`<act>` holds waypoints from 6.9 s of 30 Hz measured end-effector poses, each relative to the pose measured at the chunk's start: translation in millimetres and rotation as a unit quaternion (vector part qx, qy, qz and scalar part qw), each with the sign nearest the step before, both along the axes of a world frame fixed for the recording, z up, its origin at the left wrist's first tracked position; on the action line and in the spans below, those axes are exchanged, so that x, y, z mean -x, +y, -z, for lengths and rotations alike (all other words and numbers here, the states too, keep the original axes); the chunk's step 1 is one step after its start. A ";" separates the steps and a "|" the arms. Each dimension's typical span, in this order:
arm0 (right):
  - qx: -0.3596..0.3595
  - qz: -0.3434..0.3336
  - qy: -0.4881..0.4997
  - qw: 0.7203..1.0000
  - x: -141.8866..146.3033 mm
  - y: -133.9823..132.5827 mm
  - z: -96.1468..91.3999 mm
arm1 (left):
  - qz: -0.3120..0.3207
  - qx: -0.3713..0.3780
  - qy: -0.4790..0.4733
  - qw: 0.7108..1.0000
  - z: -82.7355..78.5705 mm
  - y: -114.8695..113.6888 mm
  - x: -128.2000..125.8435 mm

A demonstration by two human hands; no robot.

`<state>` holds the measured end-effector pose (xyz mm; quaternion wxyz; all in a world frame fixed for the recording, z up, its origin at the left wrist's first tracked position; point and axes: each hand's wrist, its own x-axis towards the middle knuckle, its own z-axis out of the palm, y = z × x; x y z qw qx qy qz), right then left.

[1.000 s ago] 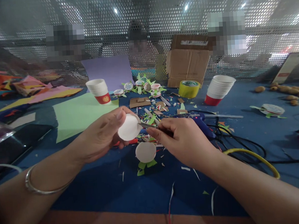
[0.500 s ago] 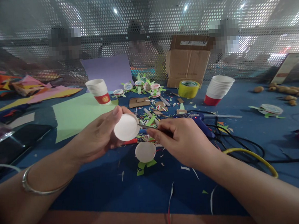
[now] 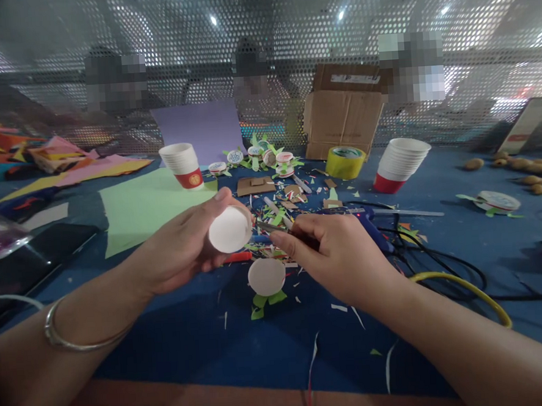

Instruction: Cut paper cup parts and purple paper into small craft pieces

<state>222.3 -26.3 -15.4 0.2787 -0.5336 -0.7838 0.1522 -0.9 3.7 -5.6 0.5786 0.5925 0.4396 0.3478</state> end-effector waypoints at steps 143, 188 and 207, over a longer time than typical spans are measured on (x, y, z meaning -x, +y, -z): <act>-0.125 -0.080 0.029 0.989 0.5 -13.8 -3.2 | 0.141 -0.001 -0.131 0.981 1.2 -2.8 6.0; 0.004 -0.010 0.146 0.989 10.7 -6.5 2.6 | 0.026 -0.100 0.015 0.995 -2.7 -10.4 -2.1; -0.100 -0.018 0.020 0.995 9.8 -10.0 8.1 | -0.049 -0.382 0.250 0.888 -5.8 -12.1 0.9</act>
